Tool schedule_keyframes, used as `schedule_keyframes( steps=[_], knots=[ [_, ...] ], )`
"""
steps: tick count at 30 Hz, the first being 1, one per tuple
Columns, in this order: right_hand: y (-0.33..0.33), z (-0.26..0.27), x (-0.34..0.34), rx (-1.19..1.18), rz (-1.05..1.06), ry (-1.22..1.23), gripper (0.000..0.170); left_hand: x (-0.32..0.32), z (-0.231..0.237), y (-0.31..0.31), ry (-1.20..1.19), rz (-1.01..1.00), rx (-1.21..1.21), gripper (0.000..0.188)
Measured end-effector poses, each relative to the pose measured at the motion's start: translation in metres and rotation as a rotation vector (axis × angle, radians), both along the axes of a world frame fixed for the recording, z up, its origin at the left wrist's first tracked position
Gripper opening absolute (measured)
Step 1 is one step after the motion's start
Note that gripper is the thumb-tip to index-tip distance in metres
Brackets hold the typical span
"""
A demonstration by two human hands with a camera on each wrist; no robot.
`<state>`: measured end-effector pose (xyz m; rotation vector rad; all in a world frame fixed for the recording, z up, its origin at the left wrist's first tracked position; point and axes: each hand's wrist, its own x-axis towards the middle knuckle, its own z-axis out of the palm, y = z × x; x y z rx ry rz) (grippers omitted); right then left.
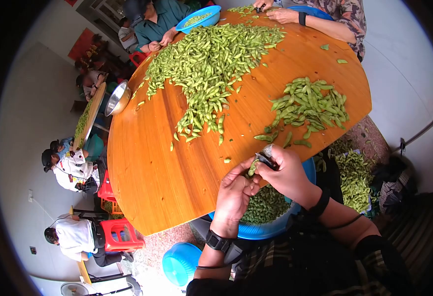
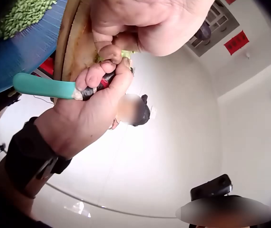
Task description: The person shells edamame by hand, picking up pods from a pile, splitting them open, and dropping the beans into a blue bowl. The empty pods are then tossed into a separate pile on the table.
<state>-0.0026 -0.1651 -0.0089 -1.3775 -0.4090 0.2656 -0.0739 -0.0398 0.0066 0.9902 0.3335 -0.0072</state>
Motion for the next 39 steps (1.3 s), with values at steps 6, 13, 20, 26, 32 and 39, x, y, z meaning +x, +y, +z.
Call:
schedule_keyframes(
  steps=[6, 13, 20, 26, 32, 39],
  knots=[
    [-0.002, 0.0, -0.004, -0.112, -0.012, -0.196, 0.015, -0.007, -0.009, -0.001, -0.067, -0.044, 0.265, 0.032],
    [-0.004, 0.009, -0.006, -0.261, -0.008, -0.263, 0.017, -0.01, -0.011, -0.011, -0.083, 0.099, 0.655, 0.035],
    [0.0, 0.003, -0.003, -0.047, -0.009, -0.082, 0.017, -0.011, -0.011, 0.0, -0.015, 0.018, 0.124, 0.037],
    [-0.004, 0.011, -0.007, -0.175, 0.019, -0.222, 0.018, -0.012, -0.009, -0.013, -0.112, 0.088, 0.449, 0.02],
    [-0.005, 0.013, -0.014, -0.268, 0.029, -0.327, 0.017, -0.013, -0.018, -0.01, -0.081, 0.17, 0.776, 0.025],
    [-0.005, 0.002, 0.003, -0.063, -0.049, -0.073, 0.011, -0.025, -0.007, -0.009, 0.014, 0.168, 0.325, 0.028]
  ],
)
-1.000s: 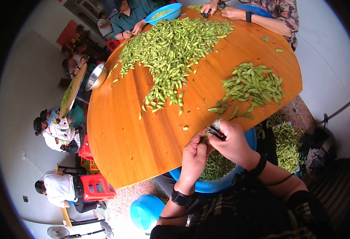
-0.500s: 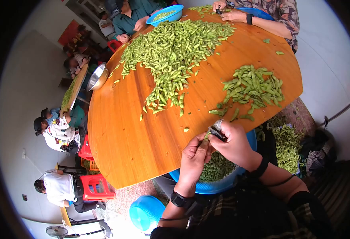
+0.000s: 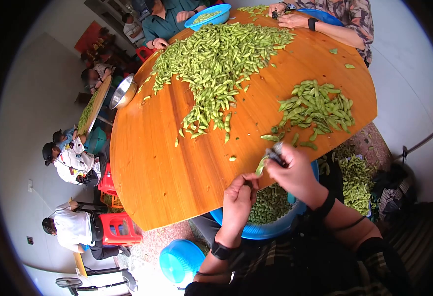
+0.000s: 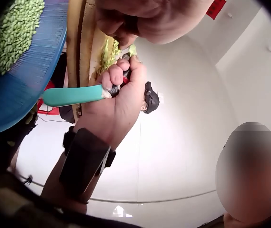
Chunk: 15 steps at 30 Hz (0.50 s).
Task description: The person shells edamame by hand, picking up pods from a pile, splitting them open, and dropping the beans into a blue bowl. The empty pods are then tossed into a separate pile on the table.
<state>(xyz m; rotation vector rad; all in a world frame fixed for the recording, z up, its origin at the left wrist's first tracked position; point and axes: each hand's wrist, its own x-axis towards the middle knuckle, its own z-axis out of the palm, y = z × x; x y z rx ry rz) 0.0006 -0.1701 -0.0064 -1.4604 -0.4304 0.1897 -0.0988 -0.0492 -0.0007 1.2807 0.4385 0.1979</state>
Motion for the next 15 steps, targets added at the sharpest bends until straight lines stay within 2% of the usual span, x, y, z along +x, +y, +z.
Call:
schedule_keyframes(
  steps=[2, 3, 4, 6, 7, 11, 13, 14, 15],
  knots=[
    [-0.014, 0.005, 0.023, -0.085, -0.051, 0.119, 0.007, -0.017, 0.001, 0.003, 0.006, -0.189, 0.397, 0.031],
    [-0.021, 0.006, 0.038, -0.113, -0.101, 0.091, 0.007, -0.025, -0.003, 0.006, 0.007, -0.256, 0.574, 0.029],
    [-0.029, 0.006, 0.052, -0.141, -0.149, 0.064, 0.007, -0.03, -0.004, 0.005, 0.008, -0.255, 0.576, 0.029],
    [-0.046, 0.011, 0.071, -0.111, -0.134, 0.202, 0.011, -0.037, -0.002, 0.003, -0.056, -0.37, 0.919, 0.022],
    [-0.051, 0.012, 0.075, -0.091, -0.124, 0.207, 0.014, -0.038, -0.001, 0.002, -0.041, -0.389, 0.988, 0.019],
    [-0.054, 0.007, 0.082, -0.117, -0.091, 0.233, 0.011, -0.035, 0.016, 0.006, 0.013, -0.351, 1.148, 0.019],
    [-0.054, 0.007, 0.082, -0.106, -0.088, 0.226, 0.01, -0.019, 0.029, 0.011, 0.063, -0.153, 1.124, 0.016],
    [-0.054, 0.006, 0.082, -0.096, -0.084, 0.219, 0.01, -0.004, 0.029, 0.017, 0.063, -0.153, 1.124, 0.016],
    [-0.055, 0.006, 0.081, -0.095, -0.083, 0.217, 0.01, 0.015, 0.025, 0.025, -0.04, -0.011, 1.313, 0.015]
  ],
)
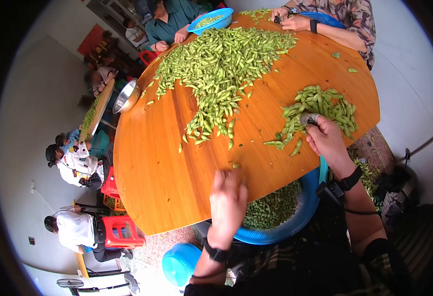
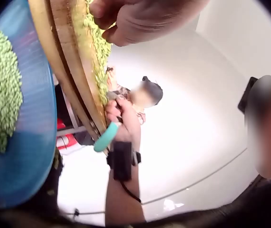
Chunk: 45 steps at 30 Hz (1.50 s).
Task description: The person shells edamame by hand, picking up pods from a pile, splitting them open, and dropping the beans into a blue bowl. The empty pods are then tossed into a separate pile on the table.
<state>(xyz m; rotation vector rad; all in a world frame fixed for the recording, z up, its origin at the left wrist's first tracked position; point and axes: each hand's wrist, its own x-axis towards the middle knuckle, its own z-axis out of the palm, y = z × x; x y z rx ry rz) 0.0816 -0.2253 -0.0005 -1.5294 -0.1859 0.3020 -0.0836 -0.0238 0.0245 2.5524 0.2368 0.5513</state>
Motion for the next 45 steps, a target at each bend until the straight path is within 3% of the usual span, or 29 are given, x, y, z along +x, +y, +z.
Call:
schedule_keyframes(
  steps=[1, 5, 7, 9, 11, 15, 18, 20, 21, 23, 27, 32, 34, 35, 40, 45],
  knots=[
    [-0.001, -0.001, 0.0, -0.025, 0.002, 0.0, 0.01, 0.011, -0.006, 0.007, -0.165, 0.051, 0.185, 0.014],
    [-0.002, 0.002, -0.003, -0.086, 0.012, -0.034, 0.014, 0.024, -0.02, 0.017, -0.097, -0.049, 0.145, 0.013],
    [-0.002, 0.002, -0.003, -0.077, 0.026, -0.039, 0.018, 0.021, -0.01, 0.005, 0.07, -0.237, -0.248, 0.014],
    [-0.002, 0.005, -0.004, -0.067, 0.057, -0.031, 0.02, 0.033, -0.001, 0.008, 0.113, -0.146, -0.243, 0.015],
    [-0.005, 0.0, -0.001, -0.071, 0.076, -0.037, 0.022, 0.057, -0.008, 0.028, 0.036, 0.217, 0.009, 0.015],
    [-0.006, -0.002, -0.003, -0.114, 0.141, -0.167, 0.028, 0.084, -0.037, 0.061, -0.05, 0.164, 0.204, 0.014],
    [0.003, 0.021, -0.024, -0.049, 0.239, 0.015, 0.028, 0.082, -0.031, 0.052, -0.114, -0.007, 0.067, 0.012],
    [0.015, 0.017, -0.03, 0.003, 0.341, 0.027, 0.021, 0.08, -0.023, 0.037, -0.103, -0.131, -0.179, 0.009],
    [0.021, 0.012, -0.033, 0.031, 0.379, 0.025, 0.018, 0.081, -0.021, 0.031, -0.101, -0.147, -0.179, 0.009],
    [0.031, 0.011, -0.036, 0.025, 0.392, 0.028, 0.015, 0.083, -0.021, 0.02, 0.124, -0.229, -0.882, 0.005],
    [0.039, 0.013, -0.038, 0.043, 0.388, 0.074, 0.012, 0.09, -0.027, 0.018, 0.174, -0.366, -1.143, 0.009],
    [0.043, 0.011, -0.039, 0.069, 0.365, 0.076, 0.013, 0.087, -0.036, 0.012, 0.116, -0.409, -1.082, 0.022],
    [0.044, 0.008, -0.039, 0.081, 0.341, 0.077, 0.012, 0.084, -0.038, 0.012, 0.062, -0.461, -0.774, 0.026],
    [0.045, 0.007, -0.039, 0.078, 0.339, 0.079, 0.012, 0.084, -0.038, 0.012, 0.064, -0.463, -0.778, 0.026],
    [0.046, 0.009, -0.042, 0.077, 0.349, 0.082, 0.011, 0.077, -0.026, 0.009, 0.008, -0.393, -0.311, 0.036],
    [0.046, 0.009, -0.042, 0.056, 0.348, 0.079, 0.01, 0.075, -0.029, 0.009, 0.04, -0.383, -0.324, 0.036]
  ],
)
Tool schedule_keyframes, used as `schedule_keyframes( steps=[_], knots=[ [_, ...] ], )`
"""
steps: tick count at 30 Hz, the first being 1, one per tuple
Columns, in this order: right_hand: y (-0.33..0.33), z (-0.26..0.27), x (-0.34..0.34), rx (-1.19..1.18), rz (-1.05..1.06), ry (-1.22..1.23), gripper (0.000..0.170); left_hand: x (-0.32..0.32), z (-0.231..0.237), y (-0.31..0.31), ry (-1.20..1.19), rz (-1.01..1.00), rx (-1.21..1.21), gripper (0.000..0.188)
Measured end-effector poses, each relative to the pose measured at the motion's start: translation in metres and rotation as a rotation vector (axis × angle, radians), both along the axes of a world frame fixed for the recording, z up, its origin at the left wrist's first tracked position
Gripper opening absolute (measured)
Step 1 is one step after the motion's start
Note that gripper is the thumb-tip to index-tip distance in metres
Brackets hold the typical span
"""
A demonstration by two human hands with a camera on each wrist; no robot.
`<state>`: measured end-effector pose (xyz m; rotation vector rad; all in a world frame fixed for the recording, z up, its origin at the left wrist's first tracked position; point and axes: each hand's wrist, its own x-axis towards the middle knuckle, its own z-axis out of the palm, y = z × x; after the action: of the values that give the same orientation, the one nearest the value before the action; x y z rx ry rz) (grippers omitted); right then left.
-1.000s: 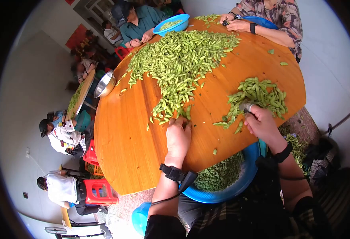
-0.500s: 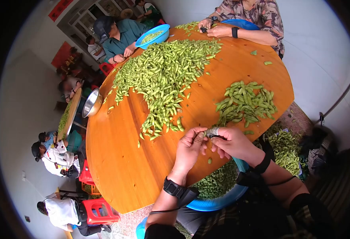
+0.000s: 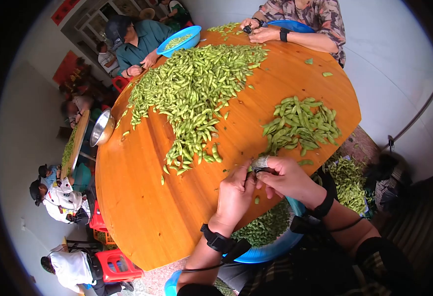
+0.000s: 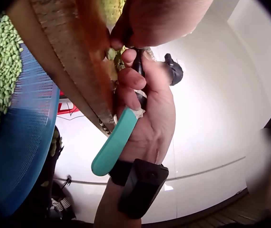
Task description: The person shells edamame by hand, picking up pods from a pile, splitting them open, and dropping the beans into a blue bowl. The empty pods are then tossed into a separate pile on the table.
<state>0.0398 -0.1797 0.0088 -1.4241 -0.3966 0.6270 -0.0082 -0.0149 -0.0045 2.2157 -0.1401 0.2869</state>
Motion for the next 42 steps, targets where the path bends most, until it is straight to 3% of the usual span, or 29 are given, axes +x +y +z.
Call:
schedule_keyframes(
  steps=[8, 10, 12, 14, 23, 25, 27, 28, 31, 36, 38, 40, 42],
  knots=[
    [0.009, -0.005, 0.0, 0.006, -0.058, -0.012, 0.014, 0.004, -0.012, 0.002, -0.034, 0.024, -0.096, 0.028],
    [0.01, -0.006, 0.001, 0.051, -0.064, -0.016, 0.016, 0.003, -0.006, -0.001, 0.068, 0.018, -0.321, 0.024],
    [0.007, -0.001, 0.0, 0.079, -0.046, 0.041, 0.017, 0.003, -0.001, 0.002, 0.117, 0.001, -0.327, 0.022],
    [0.003, 0.007, 0.002, 0.109, -0.024, 0.092, 0.017, 0.005, -0.004, 0.005, 0.164, -0.08, -0.632, 0.022],
    [-0.003, 0.011, 0.005, 0.09, 0.04, 0.165, 0.016, 0.01, 0.007, 0.013, 0.36, -0.13, -1.04, 0.026],
    [0.0, 0.014, 0.004, 0.036, -0.034, 0.107, 0.017, 0.008, 0.007, 0.012, 0.36, -0.135, -1.128, 0.024],
    [0.005, 0.015, -0.004, 0.038, -0.05, 0.057, 0.019, 0.008, 0.002, 0.008, 0.24, -0.103, -0.826, 0.02],
    [0.006, 0.015, -0.007, 0.036, -0.068, 0.019, 0.021, 0.007, -0.001, 0.007, 0.236, -0.102, -0.826, 0.02],
    [0.009, 0.01, -0.013, -0.012, -0.08, -0.055, 0.026, 0.004, -0.009, 0.009, 0.065, 0.038, -0.273, 0.019],
    [0.007, -0.001, -0.012, -0.003, -0.123, -0.117, 0.024, 0.003, -0.012, 0.005, -0.026, 0.037, -0.311, 0.018],
    [0.0, 0.001, -0.001, -0.045, -0.262, -0.123, 0.021, -0.004, -0.011, 0.005, -0.049, 0.054, -0.34, 0.018],
    [-0.016, -0.014, 0.02, -0.088, -0.347, -0.236, 0.018, -0.031, 0.001, 0.008, -0.068, 0.081, 0.095, 0.016],
    [-0.038, -0.015, 0.036, -0.241, -0.367, -0.407, 0.017, -0.049, 0.018, 0.007, 0.042, 0.112, 0.129, 0.014]
  ],
)
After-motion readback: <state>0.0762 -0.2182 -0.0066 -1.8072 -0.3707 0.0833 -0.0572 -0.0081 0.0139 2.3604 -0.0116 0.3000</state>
